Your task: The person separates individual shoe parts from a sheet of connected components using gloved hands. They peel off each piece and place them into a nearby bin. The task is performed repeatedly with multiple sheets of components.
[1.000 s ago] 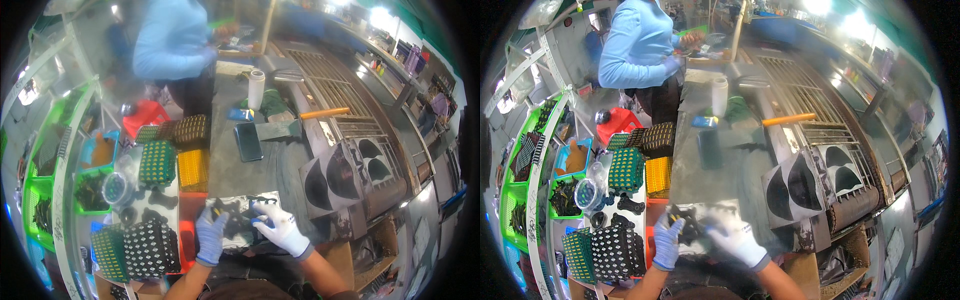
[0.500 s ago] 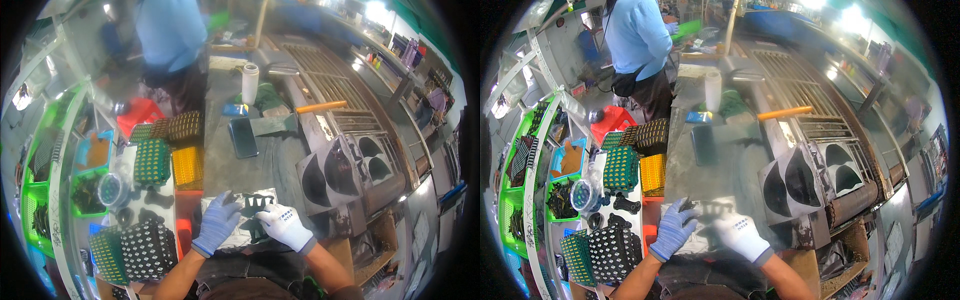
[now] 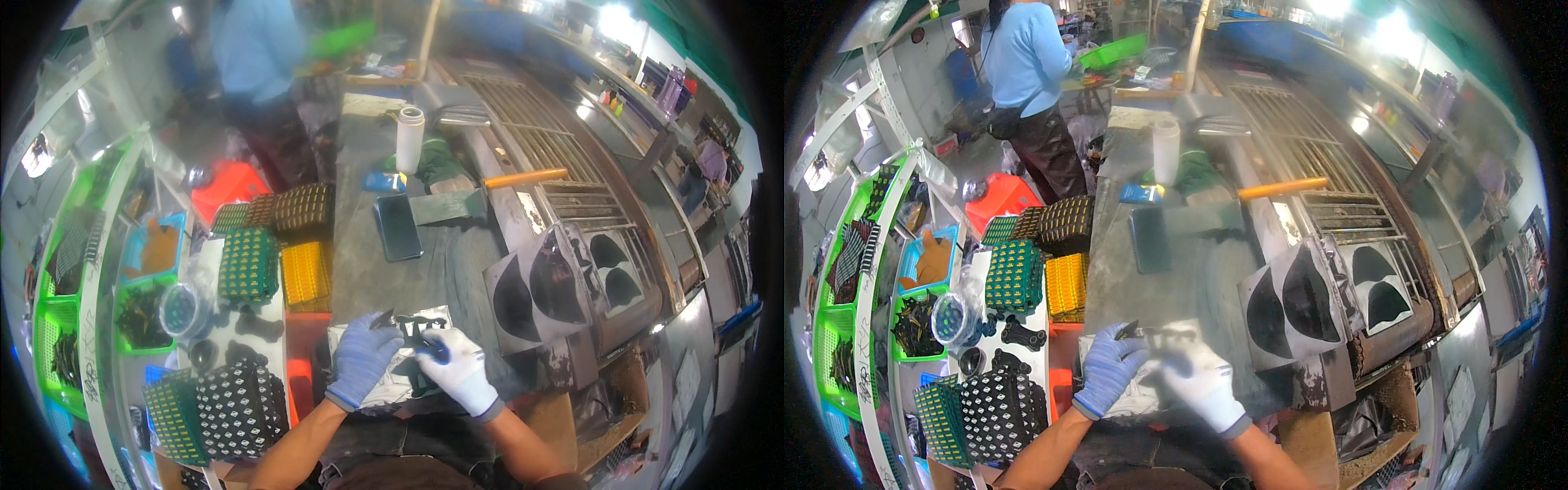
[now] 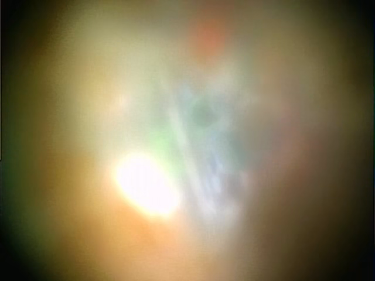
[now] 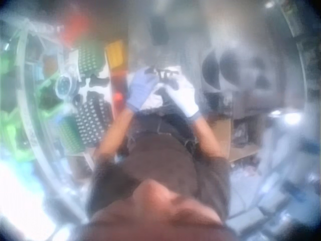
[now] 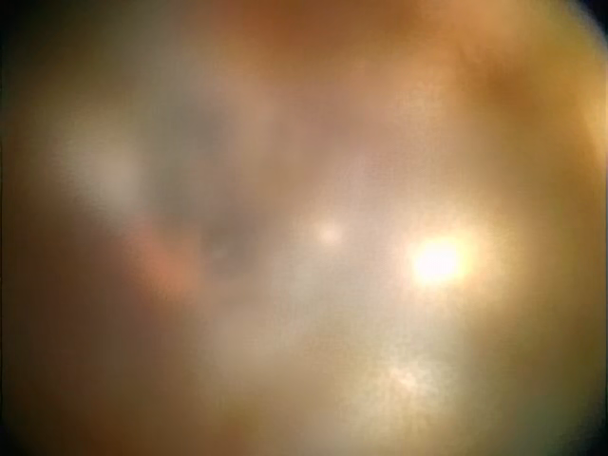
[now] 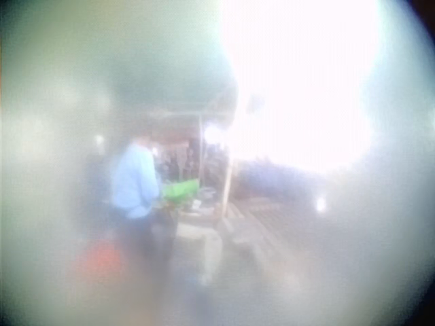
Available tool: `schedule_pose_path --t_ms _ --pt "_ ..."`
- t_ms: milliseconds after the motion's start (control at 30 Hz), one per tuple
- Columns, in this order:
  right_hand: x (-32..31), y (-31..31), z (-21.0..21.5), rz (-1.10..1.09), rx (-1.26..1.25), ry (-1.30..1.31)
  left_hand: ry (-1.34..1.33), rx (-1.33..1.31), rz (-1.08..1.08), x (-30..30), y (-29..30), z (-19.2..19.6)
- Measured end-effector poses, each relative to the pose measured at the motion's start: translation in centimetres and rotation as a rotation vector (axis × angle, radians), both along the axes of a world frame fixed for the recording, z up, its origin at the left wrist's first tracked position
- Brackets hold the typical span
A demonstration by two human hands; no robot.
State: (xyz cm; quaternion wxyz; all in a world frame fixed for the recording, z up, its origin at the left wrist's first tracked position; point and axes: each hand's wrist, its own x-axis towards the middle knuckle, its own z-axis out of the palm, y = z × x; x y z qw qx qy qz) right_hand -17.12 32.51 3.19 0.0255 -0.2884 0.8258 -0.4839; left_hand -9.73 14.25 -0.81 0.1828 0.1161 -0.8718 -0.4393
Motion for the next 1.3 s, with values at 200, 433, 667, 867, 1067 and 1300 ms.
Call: schedule_pose_path --t_ms 200,433,667,867,1067,1300 --pt "-1.4 -1.6 -2.4 0.016 0.319 0.242 -0.118 0.378 0.011 -0.2 -0.1 -0.1" --pt "-3.3 -0.8 -5.1 -0.524 -0.614 -0.519 -0.01 0.228 0.066 -0.2 -0.3 -0.2" --pt "-1.7 1.2 0.1 -0.264 -0.794 -0.909 -0.02 0.341 0.094 -0.2 -0.1 0.5" --pt "0.5 -0.6 1.4 -0.116 -0.389 -0.834 0.215 0.855 0.014 1.3 2.4 2.6" --pt "0.5 1.1 1.5 -0.223 -0.461 -0.887 0.022 0.868 0.065 1.4 2.1 2.1" --pt "-0.4 16.6 4.5 -0.895 -0.666 0.142 0.112 0.926 0.038 2.4 0.3 1.7"
